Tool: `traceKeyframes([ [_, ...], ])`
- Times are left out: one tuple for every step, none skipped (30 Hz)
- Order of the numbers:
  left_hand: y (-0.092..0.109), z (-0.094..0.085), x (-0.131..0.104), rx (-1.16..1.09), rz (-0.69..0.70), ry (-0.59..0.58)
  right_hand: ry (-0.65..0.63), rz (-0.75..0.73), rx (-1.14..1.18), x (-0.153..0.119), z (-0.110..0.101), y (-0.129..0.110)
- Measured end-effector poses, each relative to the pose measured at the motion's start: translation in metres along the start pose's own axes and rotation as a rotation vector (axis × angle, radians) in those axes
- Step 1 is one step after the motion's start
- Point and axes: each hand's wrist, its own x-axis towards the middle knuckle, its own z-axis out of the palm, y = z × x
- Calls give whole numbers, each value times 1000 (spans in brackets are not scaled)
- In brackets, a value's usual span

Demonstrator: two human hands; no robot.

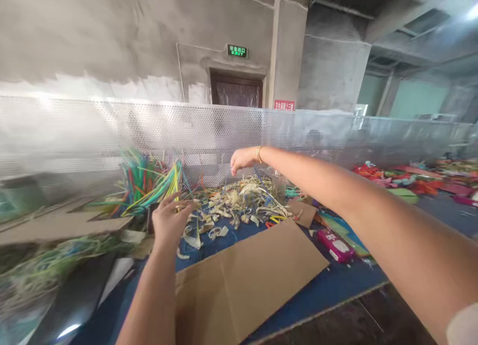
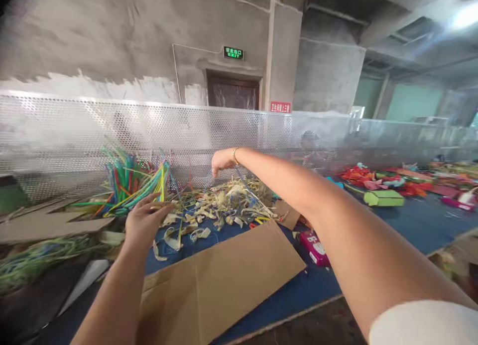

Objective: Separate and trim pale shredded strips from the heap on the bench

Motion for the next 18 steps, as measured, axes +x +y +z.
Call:
traceKeyframes([
  [5, 3, -4, -108, -3, -70, -28, 7, 0, 2, 4, 0],
  [9, 5, -7, -202, -10, -132, -57, 11, 6, 4, 8, 0],
  [13, 7, -11, -296, -23, -198, -86, 13, 18, 6, 11, 0],
  [17, 9, -13, -389, -36, -247, -117, 14, 36, 8, 15, 0],
  [20, 11, -15, -476, -53, -296, -154, 20, 64, 10, 18, 0],
  [23, 12, -17, -546, -73, -335, -189, 18, 97, 12, 21, -1],
  [25, 14, -18, -593, -97, -372, -216, 3, 134, 14, 24, -1],
  [27, 14, -19, -624, -120, -398, -234, -24, 164, 16, 27, -2],
  [28, 15, -20, -645, -138, -419, -243, -59, 180, 17, 30, -4],
  [29, 16, -21, -660, -153, -435, -251, -94, 185, 18, 34, -5],
  [30, 17, -22, -673, -168, -448, -259, -129, 183, 18, 37, -8],
  [31, 19, -23, -684, -188, -463, -267, -160, 177, 18, 41, -11],
  [31, 20, -24, -693, -219, -476, -276, -190, 176, 17, 44, -15],
  [31, 23, -26, -699, -257, -484, -288, -220, 184, 17, 48, -18],
  [31, 25, -28, -699, -299, -493, -302, -244, 200, 16, 51, -22],
  [30, 28, -30, -694, -340, -503, -320, -259, 223, 16, 53, -24],
  [30, 30, -31, -693, -375, -505, -340, -260, 255, 17, 55, -26],
  [30, 32, -32, -701, -403, -492, -358, -250, 296, 18, 56, -25],
])
